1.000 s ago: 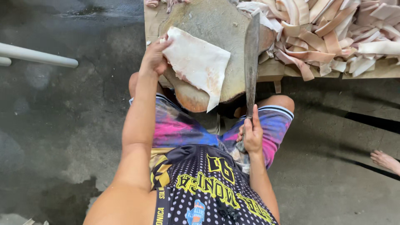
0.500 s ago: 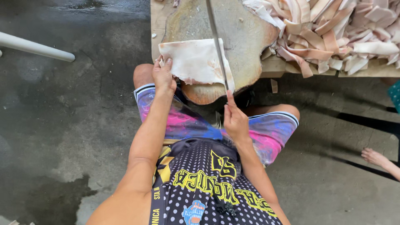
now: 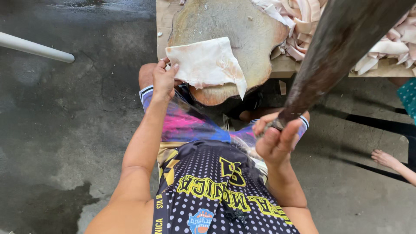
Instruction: The person slices pieces of pig skin on a wooden cutting board using a large knife, while another person places more pieces onto the work surface.
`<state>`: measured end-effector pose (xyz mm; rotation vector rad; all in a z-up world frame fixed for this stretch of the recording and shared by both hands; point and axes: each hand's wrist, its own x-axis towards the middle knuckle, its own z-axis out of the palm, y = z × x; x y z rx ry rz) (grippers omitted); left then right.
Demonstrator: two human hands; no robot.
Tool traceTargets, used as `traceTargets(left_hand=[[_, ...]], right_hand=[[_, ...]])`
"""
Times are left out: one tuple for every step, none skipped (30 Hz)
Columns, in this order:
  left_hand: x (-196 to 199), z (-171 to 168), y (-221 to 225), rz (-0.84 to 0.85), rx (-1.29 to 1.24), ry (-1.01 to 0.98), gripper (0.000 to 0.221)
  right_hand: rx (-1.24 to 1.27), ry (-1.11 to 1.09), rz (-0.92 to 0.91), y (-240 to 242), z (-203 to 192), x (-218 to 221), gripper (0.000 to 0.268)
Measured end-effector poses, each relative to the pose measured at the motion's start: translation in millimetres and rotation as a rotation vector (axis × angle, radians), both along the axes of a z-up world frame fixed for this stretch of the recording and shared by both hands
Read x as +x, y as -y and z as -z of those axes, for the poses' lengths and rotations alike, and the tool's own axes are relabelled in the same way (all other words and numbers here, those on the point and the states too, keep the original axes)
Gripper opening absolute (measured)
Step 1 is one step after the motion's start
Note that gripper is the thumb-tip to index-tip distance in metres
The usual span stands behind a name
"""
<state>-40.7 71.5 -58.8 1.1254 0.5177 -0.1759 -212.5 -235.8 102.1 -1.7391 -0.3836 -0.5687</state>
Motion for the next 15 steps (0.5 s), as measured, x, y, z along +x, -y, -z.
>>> traceTargets(left_hand=[[2,0,-1,0.007,-0.01,0.009,0.037],[3,2,-1,0.013,-0.021,0.018,0.037],[6,5,-3,0.005,-0.02,0.024,0.037],[9,8,-4,-0.003,-0.03,0.022,0.036],[6,14,-5,-0.007,-0.041,0.013,0.035],[1,20,-2,-0.01,-0.04,0.011,0.035],[3,22,-1,-0.034,-0.044,0.024,0.034],[9,23,-2,-0.058,-0.049,0.036,0.033],[1,26,-3,-0.045,-0.051,0.014,0.033],[-2,27,-7,-0.047,-0.058,0.005,0.034],[10,27,-1,-0.044,-0.074,0.031,0.035],[16,28,12,-0.026,-0.083,0.042,0.035],[14,26,17,-0.024,-0.055,0.025,0.036],[14,24,20,-0.022,-0.027,0.008,0.037],[10,25,28,-0.026,-0.029,-0.004,0.037]], right_hand=[[-0.005,0.074,0.003,-1,20,1,0.065],[-0.179,-0.062,0.079,-5,44,2,0.066],[-0.35,-0.191,0.144,-10,68,5,0.067],[-0.349,-0.183,0.137,-18,91,8,0.067],[-0.52,-0.328,0.189,-29,111,7,0.063],[-0.69,-0.474,0.239,-33,123,4,0.06],[-0.684,-0.45,0.227,-28,129,13,0.06],[-0.57,-0.415,0.212,-18,129,24,0.056],[-0.464,-0.428,0.218,-11,119,10,0.052],[-0.466,-0.453,0.227,-9,109,8,0.052],[-0.503,-0.428,0.248,-3,101,29,0.051],[-0.539,-0.403,0.269,3,86,43,0.051],[-0.536,-0.393,0.251,3,66,49,0.051],[-0.398,-0.491,0.236,6,44,53,0.054],[-0.267,-0.607,0.231,11,22,45,0.058]])
